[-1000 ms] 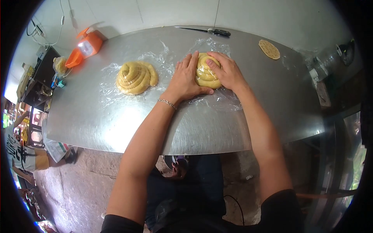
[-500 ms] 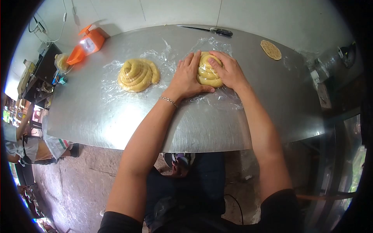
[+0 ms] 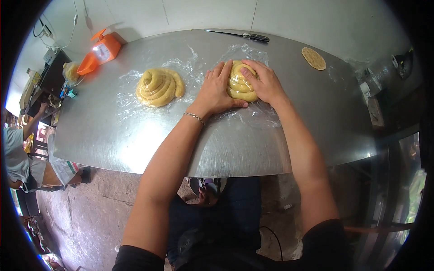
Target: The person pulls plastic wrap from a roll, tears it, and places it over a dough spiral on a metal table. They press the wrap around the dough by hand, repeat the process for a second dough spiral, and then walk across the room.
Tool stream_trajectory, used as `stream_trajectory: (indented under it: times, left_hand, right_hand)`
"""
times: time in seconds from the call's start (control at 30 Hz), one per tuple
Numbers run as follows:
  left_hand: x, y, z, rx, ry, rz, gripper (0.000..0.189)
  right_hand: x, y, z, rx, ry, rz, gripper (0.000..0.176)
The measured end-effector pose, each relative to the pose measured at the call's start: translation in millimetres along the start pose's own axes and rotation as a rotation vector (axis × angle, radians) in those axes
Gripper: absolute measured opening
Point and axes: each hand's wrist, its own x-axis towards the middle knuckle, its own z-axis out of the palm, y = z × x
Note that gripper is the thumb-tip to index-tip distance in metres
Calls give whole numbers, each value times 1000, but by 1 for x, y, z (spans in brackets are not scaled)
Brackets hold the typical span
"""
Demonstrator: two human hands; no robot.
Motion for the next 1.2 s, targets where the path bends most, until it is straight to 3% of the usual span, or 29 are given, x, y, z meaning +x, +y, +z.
stream_trajectory:
  times: [1.2]
  left_hand:
    - [0,1,-2,-7,-24,-33,137]
  right_hand:
    - [1,-2,0,11,4,-27,63]
